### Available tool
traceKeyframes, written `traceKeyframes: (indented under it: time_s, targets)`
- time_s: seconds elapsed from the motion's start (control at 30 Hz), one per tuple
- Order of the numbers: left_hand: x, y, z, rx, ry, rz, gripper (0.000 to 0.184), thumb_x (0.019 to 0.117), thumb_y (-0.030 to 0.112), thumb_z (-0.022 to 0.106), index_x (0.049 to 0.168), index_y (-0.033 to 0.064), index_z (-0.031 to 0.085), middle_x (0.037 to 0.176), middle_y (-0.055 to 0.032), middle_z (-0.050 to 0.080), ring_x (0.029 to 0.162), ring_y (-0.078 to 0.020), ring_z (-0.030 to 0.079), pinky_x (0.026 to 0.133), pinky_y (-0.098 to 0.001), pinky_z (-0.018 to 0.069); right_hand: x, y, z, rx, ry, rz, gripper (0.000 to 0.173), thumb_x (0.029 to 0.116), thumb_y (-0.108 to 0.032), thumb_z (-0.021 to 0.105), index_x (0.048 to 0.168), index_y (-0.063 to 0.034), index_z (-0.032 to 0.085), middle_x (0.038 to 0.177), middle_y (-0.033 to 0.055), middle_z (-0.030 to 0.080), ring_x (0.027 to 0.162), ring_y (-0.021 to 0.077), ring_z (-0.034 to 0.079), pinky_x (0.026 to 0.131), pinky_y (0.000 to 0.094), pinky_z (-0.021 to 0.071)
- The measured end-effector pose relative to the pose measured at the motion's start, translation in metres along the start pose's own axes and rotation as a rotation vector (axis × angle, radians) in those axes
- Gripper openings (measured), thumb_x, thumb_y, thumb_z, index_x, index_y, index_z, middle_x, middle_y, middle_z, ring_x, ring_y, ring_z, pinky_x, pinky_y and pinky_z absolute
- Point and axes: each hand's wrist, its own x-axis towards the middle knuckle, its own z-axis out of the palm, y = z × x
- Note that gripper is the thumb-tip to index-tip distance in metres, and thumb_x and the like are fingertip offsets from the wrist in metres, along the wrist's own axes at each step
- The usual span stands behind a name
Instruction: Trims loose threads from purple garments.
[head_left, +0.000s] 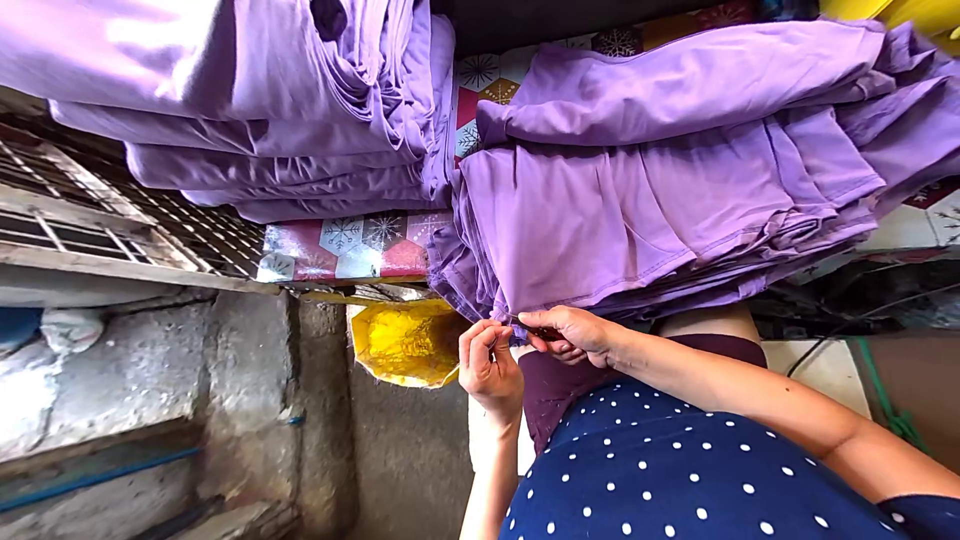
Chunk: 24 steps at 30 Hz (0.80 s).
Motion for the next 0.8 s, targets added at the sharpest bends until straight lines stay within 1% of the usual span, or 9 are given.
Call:
traceKeyframes:
  time_s: [0.17,0.3,0.37,0.4,0.47,0.5,0.57,0.67,0.8]
  targets:
    - [0.003,-0.001,-0.013,-0.095,-0.003,-0.171,0.003,0.0956,0.001,0.064,0.094,0.0014,0.066,0.098,-0.0001,0.069,0.091,-0.0056,0.069,0.081,-0.0239,0.0615,-0.004,-0.003,0.002,-0.113,0.118,-0.188,0.048,0.1119,-0.037,0.038,0.072,-0.0139,0.054,0.049,-0.0105,0.033,0.038,-0.0021,0.026,0.039,0.0154,0.0217]
    - [0.026,-0.022,-0.048,-0.082,0.158,-0.552,0.01,0.1011,0.0,0.049,0.101,-0.0015,0.059,0.089,0.0014,0.071,0.08,-0.0109,0.074,0.076,-0.0314,0.0647,-0.003,-0.005,-0.008,-0.081,0.162,-0.215,0.047,0.1123,-0.038,0.037,0.076,-0.013,0.055,0.049,-0.0101,0.031,0.038,-0.0014,0.026,0.038,0.0153,0.022]
    - [0.035,-0.052,-0.065,0.04,0.299,-0.792,0.016,0.106,0.007,0.049,0.107,-0.0066,0.058,0.088,-0.0068,0.068,0.074,-0.0133,0.073,0.071,-0.0298,0.0639,-0.001,-0.004,-0.01,-0.117,0.204,-0.239,0.047,0.1125,-0.036,0.036,0.077,-0.0121,0.056,0.049,-0.0102,0.031,0.039,-0.001,0.026,0.039,0.0159,0.0227]
    - [0.036,-0.07,-0.073,0.117,0.33,-0.965,0.03,0.1099,0.017,0.046,0.116,-0.0098,0.057,0.1,-0.0157,0.065,0.079,-0.0188,0.072,0.072,-0.0328,0.0626,0.001,-0.002,-0.011,-0.169,0.244,-0.273,0.047,0.1126,-0.035,0.036,0.078,-0.0111,0.057,0.05,-0.0103,0.032,0.039,-0.0007,0.027,0.04,0.0164,0.0235]
    - [0.034,-0.097,-0.087,0.124,0.227,-1.343,0.065,0.1121,0.047,0.029,0.147,-0.0062,0.04,0.145,-0.0299,0.046,0.118,-0.0386,0.059,0.094,-0.0521,0.0516,0.007,0.004,-0.013,-0.357,0.361,-0.374,0.045,0.1113,-0.033,0.041,0.083,-0.0081,0.064,0.054,-0.0092,0.037,0.045,0.0006,0.032,0.047,0.0192,0.029]
    - [0.033,-0.1,-0.088,0.092,0.133,-1.431,0.076,0.1099,0.056,0.021,0.152,-0.0056,0.035,0.153,-0.0317,0.038,0.13,-0.0432,0.051,0.102,-0.0575,0.0461,0.009,0.006,-0.014,-0.481,0.407,-0.417,0.041,0.1094,-0.035,0.046,0.089,-0.0067,0.067,0.061,-0.0066,0.043,0.053,0.0032,0.038,0.055,0.0234,0.0351]
    - [0.038,-0.072,-0.072,0.081,-0.068,-1.414,0.085,0.1089,0.058,0.011,0.134,-0.0112,0.053,0.134,-0.0306,0.057,0.115,-0.0363,0.062,0.096,-0.0495,0.0505,0.006,0.005,-0.013,-0.702,0.484,-0.46,0.041,0.0994,-0.046,0.064,0.1,-0.0054,0.068,0.074,-0.0008,0.055,0.067,0.0092,0.05,0.068,0.0329,0.0441]
    - [0.044,-0.021,-0.04,-0.149,-0.266,-1.372,0.081,0.11,0.053,0.008,0.099,-0.0044,0.064,0.089,-0.0108,0.072,0.08,-0.0163,0.07,0.077,-0.0321,0.0578,0.01,0.012,-0.007,-0.974,0.603,-0.616,0.06,0.0808,-0.053,0.081,0.11,-0.0024,0.069,0.081,0.01,0.067,0.074,0.0228,0.062,0.071,0.0454,0.0507]
    - [0.044,-0.005,-0.005,-0.492,-0.109,-1.388,0.041,0.1122,0.031,0.036,0.106,0.0007,0.063,0.084,-0.007,0.072,0.073,-0.0132,0.07,0.07,-0.028,0.0598,0.034,0.022,-0.006,-1.257,0.679,-0.842,0.047,0.0856,-0.039,0.078,0.111,-0.0006,0.068,0.081,0.0143,0.072,0.073,0.032,0.072,0.063,0.051,0.0556]
